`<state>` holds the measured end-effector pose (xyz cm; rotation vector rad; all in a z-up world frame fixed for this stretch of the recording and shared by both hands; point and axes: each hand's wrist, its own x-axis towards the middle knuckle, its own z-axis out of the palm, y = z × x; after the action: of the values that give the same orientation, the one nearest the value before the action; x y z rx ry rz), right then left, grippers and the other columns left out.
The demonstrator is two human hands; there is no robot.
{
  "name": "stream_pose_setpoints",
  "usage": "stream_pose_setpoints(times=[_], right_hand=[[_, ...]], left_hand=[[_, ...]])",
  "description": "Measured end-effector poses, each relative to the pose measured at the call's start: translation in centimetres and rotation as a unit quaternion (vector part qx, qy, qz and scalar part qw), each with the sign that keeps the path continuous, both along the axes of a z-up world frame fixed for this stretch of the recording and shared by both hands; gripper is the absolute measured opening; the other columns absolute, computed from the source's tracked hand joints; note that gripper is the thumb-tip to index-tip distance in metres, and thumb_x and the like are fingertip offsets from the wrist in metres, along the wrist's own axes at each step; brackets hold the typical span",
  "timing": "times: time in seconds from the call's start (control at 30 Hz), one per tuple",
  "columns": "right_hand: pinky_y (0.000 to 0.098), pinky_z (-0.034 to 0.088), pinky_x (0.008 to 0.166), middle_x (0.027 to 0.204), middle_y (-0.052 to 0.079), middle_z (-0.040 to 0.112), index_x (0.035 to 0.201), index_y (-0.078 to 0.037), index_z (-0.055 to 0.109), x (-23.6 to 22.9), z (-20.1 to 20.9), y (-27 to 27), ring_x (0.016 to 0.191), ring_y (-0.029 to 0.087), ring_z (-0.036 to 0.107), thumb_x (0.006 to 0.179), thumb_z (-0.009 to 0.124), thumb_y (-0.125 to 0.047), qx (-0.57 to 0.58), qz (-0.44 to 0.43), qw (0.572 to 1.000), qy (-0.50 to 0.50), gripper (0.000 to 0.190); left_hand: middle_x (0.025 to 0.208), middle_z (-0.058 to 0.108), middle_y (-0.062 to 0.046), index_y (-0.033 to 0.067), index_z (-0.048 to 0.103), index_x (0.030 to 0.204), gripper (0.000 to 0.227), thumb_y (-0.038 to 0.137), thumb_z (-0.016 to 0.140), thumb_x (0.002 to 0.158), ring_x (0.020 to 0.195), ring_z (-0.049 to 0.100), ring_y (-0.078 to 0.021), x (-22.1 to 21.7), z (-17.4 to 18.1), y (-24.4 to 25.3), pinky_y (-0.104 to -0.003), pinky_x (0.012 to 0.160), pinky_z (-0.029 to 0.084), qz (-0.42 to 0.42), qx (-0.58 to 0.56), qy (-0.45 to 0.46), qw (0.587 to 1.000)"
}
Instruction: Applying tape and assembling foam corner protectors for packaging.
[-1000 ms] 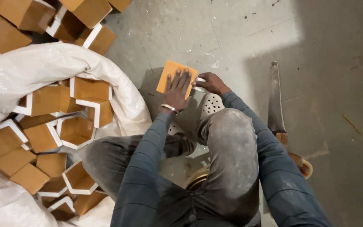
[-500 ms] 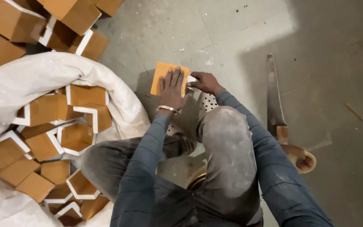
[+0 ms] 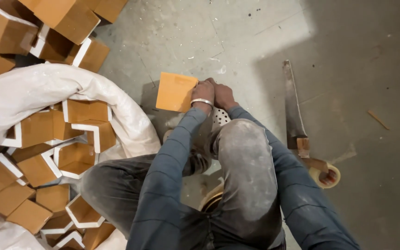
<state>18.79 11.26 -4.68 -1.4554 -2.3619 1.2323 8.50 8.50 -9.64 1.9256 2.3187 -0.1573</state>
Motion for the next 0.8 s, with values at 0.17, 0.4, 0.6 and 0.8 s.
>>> stream_pose_setpoints(times=[0.17, 0.4, 0.6, 0.8], right_hand=[[0.0527, 0.053, 0.082, 0.103, 0.02, 0.074, 0.127, -0.016, 0.066, 0.0, -3.4, -0.8, 0.097, 0.043, 0.067, 0.092, 0.063, -0.031, -0.012, -0.046, 0.998, -0.047, 0.038], [0.0457, 0.055, 0.09, 0.114, 0.018, 0.074, 0.121, -0.01, 0.071, 1.5, -9.9, -1.6, 0.106, 0.04, 0.069, 0.093, 0.062, -0.027, -0.063, -0.074, 0.992, 0.08, 0.034], [0.0445, 0.055, 0.082, 0.106, 0.012, 0.075, 0.11, -0.014, 0.076, 1.2, 0.3, -4.5, 0.101, 0.034, 0.07, 0.095, 0.065, -0.025, 0.063, -0.09, 0.994, 0.002, 0.022], [0.0413, 0.056, 0.081, 0.101, 0.004, 0.074, 0.117, -0.021, 0.074, 10.0, -3.2, -6.3, 0.093, 0.028, 0.071, 0.099, 0.058, -0.022, 0.231, -0.119, 0.966, -0.002, 0.025]], left_hand=[[0.1, 0.075, -0.02, 0.0038, 0.078, 0.099, 0.023, 0.013, 0.057, 0.096, 0.086, 0.077, -0.0328, -1.1, -0.3, 0.9, -0.041, 0.071, 0.063, -0.018, -0.051, -0.019, 0.998], [0.098, 0.076, -0.018, 0.0076, 0.08, 0.096, 0.023, 0.015, 0.059, 0.093, 0.09, 0.075, -0.0347, -1.8, 2.4, 0.7, -0.044, 0.078, 0.061, -0.056, -0.084, -0.089, 0.991], [0.095, 0.075, -0.019, 0.0061, 0.08, 0.091, 0.021, 0.014, 0.06, 0.09, 0.086, 0.075, -0.0373, -2.7, 2.0, 0.5, -0.045, 0.076, 0.061, -0.045, -0.035, -0.099, 0.993], [0.094, 0.076, -0.015, 0.0086, 0.08, 0.089, 0.02, 0.012, 0.061, 0.088, 0.086, 0.075, -0.0355, -3.9, 1.5, 0.9, -0.045, 0.072, 0.062, -0.014, -0.013, -0.056, 0.998]])
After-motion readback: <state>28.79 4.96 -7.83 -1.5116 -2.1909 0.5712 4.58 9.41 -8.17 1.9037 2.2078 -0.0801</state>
